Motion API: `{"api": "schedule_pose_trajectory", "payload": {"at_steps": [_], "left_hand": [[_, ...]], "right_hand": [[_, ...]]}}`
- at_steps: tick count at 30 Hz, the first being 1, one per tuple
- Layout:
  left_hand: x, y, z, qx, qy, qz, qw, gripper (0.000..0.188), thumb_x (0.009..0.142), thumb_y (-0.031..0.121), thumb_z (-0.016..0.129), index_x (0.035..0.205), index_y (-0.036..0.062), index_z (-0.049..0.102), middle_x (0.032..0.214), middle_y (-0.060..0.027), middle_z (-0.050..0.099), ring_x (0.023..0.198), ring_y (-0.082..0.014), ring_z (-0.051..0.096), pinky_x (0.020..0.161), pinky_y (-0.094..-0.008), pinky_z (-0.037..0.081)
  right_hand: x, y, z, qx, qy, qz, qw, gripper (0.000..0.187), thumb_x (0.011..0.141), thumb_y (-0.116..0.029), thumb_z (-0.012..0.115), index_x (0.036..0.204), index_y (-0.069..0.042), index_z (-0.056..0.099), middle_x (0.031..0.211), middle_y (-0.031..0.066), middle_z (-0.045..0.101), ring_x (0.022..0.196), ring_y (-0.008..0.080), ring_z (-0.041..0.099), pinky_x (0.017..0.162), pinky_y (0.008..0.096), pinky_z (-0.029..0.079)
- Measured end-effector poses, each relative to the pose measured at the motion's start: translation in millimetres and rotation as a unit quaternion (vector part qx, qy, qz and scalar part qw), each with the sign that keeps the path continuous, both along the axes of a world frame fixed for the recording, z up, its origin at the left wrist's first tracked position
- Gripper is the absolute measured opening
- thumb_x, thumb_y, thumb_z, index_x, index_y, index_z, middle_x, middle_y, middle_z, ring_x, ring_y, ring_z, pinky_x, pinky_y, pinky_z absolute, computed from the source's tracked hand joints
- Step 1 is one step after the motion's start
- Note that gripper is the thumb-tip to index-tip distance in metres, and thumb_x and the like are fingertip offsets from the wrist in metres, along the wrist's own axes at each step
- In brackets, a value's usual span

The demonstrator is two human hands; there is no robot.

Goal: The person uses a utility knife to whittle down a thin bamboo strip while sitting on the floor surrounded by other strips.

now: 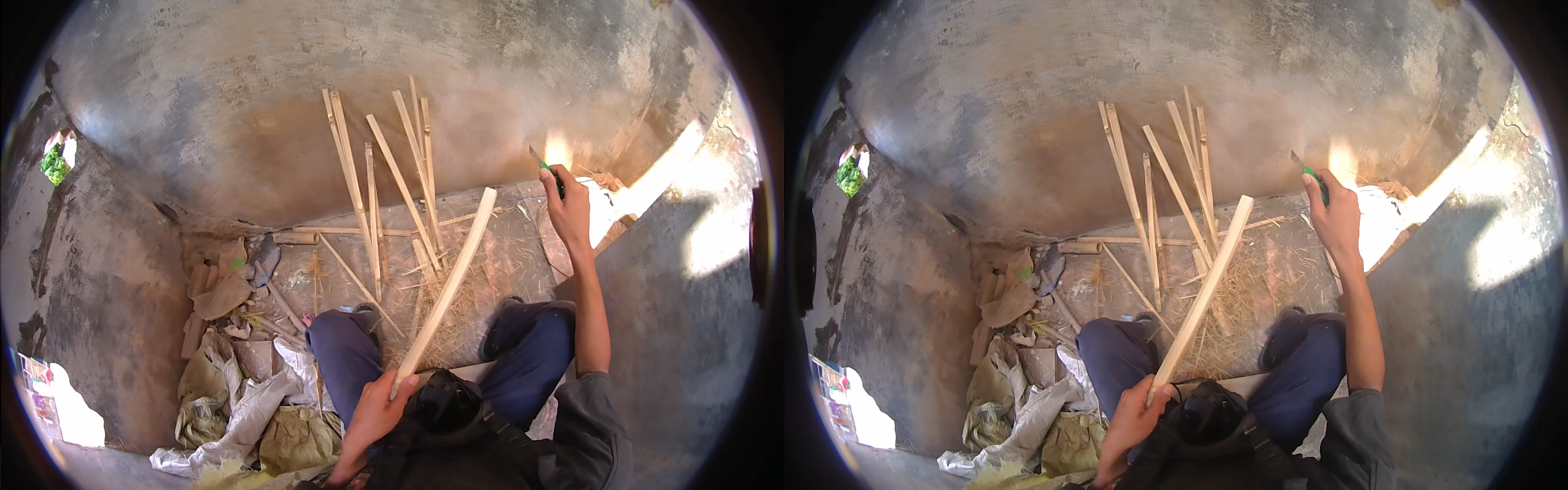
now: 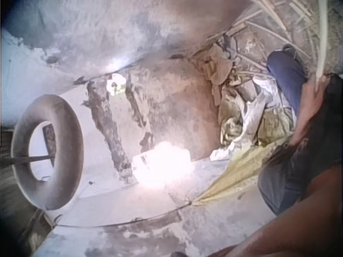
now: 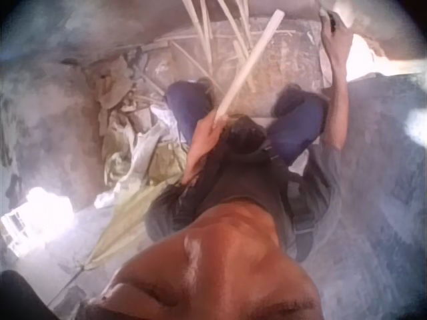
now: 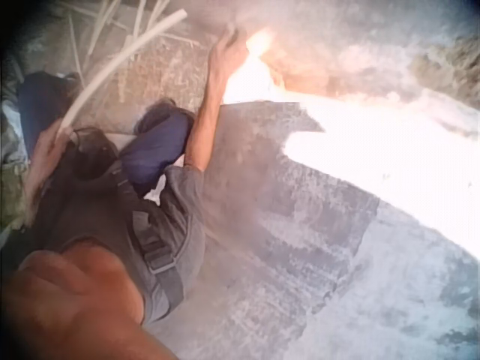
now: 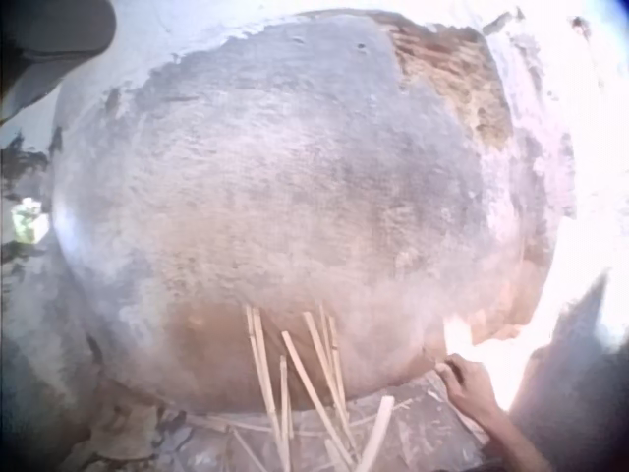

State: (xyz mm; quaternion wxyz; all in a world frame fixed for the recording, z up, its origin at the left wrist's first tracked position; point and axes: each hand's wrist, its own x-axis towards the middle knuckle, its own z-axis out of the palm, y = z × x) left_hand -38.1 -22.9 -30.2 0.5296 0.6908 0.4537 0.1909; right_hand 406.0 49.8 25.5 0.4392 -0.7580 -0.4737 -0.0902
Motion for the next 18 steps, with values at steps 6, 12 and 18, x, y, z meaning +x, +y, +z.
{"api": "schedule_pose_trajectory", "payload": {"at_steps": [6,12,18], "left_hand": [[10,29,-4,0.046,-0.037,0.037,0.998,0.034,0.116,0.032,0.065,0.106,-0.0006,0.065,0.072,-0.0086,0.062,0.064,-0.0186,0.058,0.061,-0.0353,0.047],[31,38,8,0.057,-0.036,0.06,0.996,0.033,0.117,0.032,0.063,0.106,0.0004,0.065,0.07,-0.0028,0.059,0.065,-0.0109,0.054,0.061,-0.0317,0.046],[47,40,15,0.085,-0.041,0.047,0.994,0.036,0.116,0.033,0.065,0.115,-0.0032,0.064,0.075,-0.0183,0.066,0.068,-0.0338,0.066,0.061,-0.0414,0.048]], "right_hand": [[-73,-17,-12,-0.031,0.042,0.209,0.977,0.037,0.11,-0.035,0.069,0.112,0.002,0.073,0.075,0.0161,0.069,0.063,0.031,0.066,0.062,0.0433,0.049],[-137,-33,-48,0.029,-0.143,0.343,0.928,0.03,0.101,-0.037,0.08,0.111,-0.009,0.074,0.085,0.0062,0.067,0.065,0.0258,0.071,0.058,0.0387,0.055],[-156,-40,-64,0.048,-0.163,0.391,0.905,0.029,0.097,-0.036,0.083,0.108,-0.01,0.074,0.08,0.0034,0.062,0.062,0.0226,0.069,0.054,0.0366,0.053]]}}
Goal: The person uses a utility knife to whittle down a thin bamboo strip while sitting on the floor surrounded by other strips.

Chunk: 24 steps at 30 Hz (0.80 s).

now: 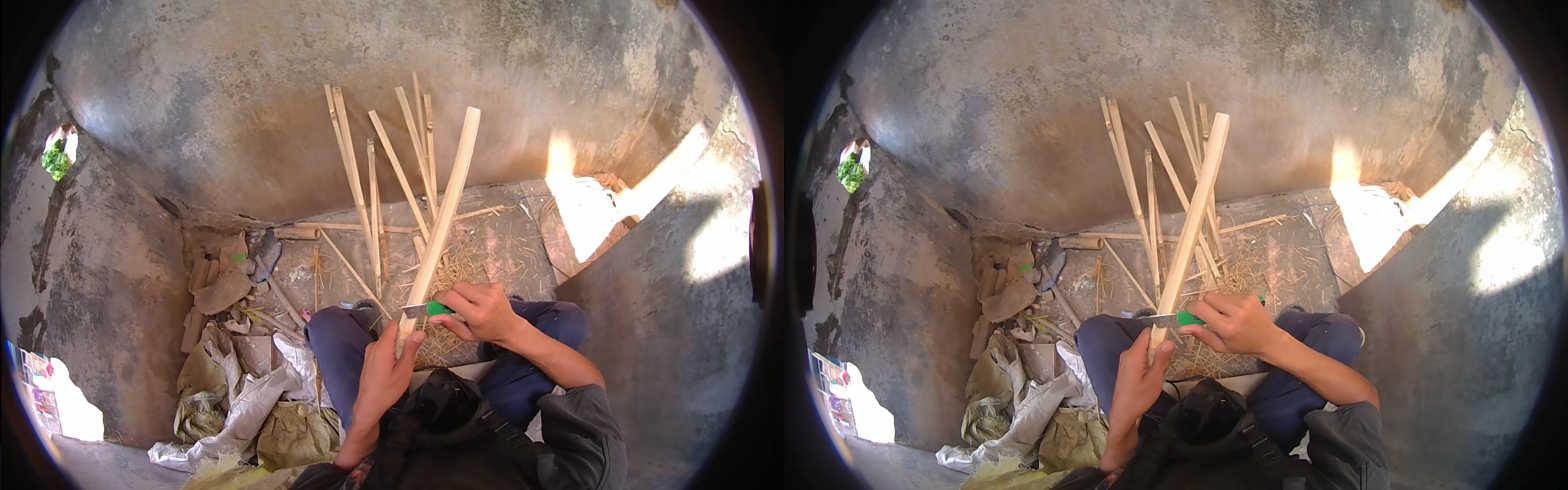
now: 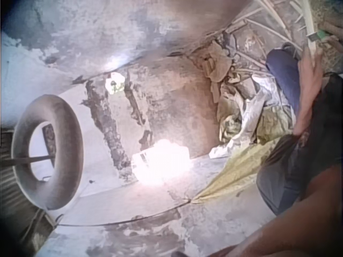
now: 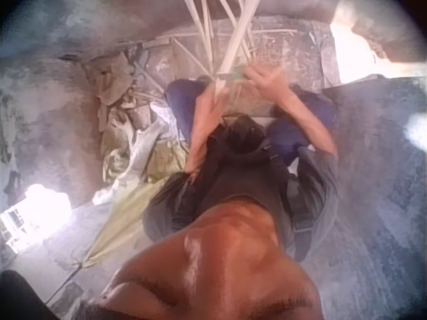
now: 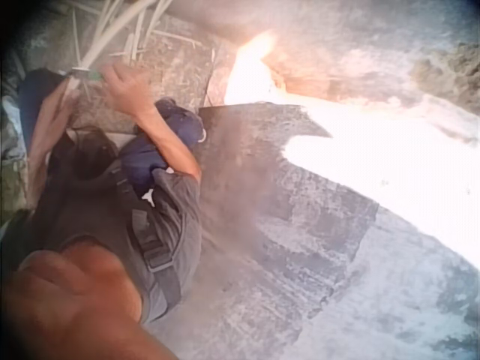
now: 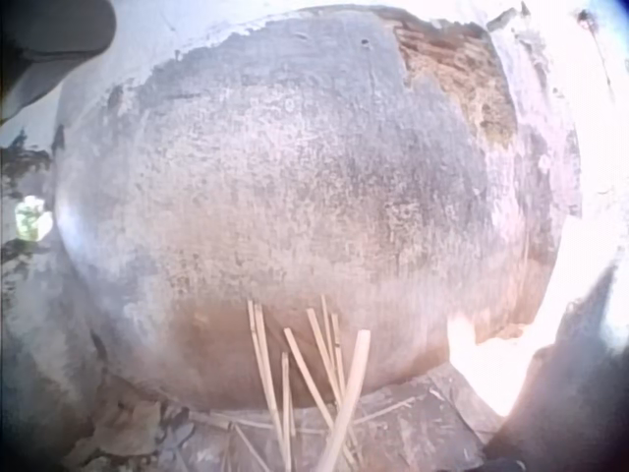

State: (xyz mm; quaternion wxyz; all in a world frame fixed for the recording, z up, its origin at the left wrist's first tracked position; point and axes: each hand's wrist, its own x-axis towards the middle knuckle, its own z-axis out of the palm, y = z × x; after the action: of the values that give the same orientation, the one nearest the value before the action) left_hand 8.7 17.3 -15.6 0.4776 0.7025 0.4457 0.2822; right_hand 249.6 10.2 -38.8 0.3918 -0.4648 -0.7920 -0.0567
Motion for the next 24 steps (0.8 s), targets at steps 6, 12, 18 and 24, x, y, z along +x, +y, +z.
{"api": "schedule_pose_trajectory", "payload": {"at_steps": [6,12,18,24], "left_hand": [[6,3,-8,0.017,0.001,-0.001,1.0,0.041,0.115,0.034,0.065,0.118,-0.0071,0.064,0.079,-0.026,0.07,0.072,-0.0462,0.073,0.062,-0.0471,0.051],[9,2,0,0.006,-0.001,0.005,1.0,0.037,0.116,0.031,0.062,0.12,-0.0054,0.066,0.079,-0.0252,0.071,0.072,-0.0455,0.074,0.062,-0.0475,0.051],[9,-2,7,0.008,0.015,0.011,1.0,0.033,0.116,0.029,0.062,0.12,-0.0028,0.068,0.074,-0.0245,0.069,0.07,-0.0457,0.073,0.061,-0.0481,0.051],[5,-5,5,0.012,0.019,0.016,1.0,0.032,0.116,0.029,0.062,0.115,-0.0027,0.068,0.072,-0.0258,0.066,0.069,-0.0483,0.071,0.06,-0.0486,0.05]], "right_hand": [[-11,-8,-2,0.004,-0.01,-0.01,1.0,0.029,0.098,-0.039,0.082,0.105,-0.011,0.074,0.078,0.0026,0.06,0.06,0.0207,0.068,0.053,0.0359,0.053],[-6,-6,1,0.005,0.008,-0.029,1.0,0.028,0.095,-0.034,0.086,0.104,-0.01,0.075,0.074,0.0033,0.059,0.057,0.023,0.065,0.051,0.0371,0.05],[-3,-7,9,0.017,-0.004,-0.039,0.999,0.031,0.094,-0.038,0.086,0.101,-0.009,0.075,0.073,0.0031,0.058,0.056,0.0221,0.064,0.051,0.0371,0.049],[-2,-5,10,0.033,-0.011,-0.046,0.998,0.032,0.095,-0.039,0.085,0.101,-0.009,0.076,0.073,0.0027,0.058,0.056,0.0219,0.064,0.05,0.0375,0.048]]}}
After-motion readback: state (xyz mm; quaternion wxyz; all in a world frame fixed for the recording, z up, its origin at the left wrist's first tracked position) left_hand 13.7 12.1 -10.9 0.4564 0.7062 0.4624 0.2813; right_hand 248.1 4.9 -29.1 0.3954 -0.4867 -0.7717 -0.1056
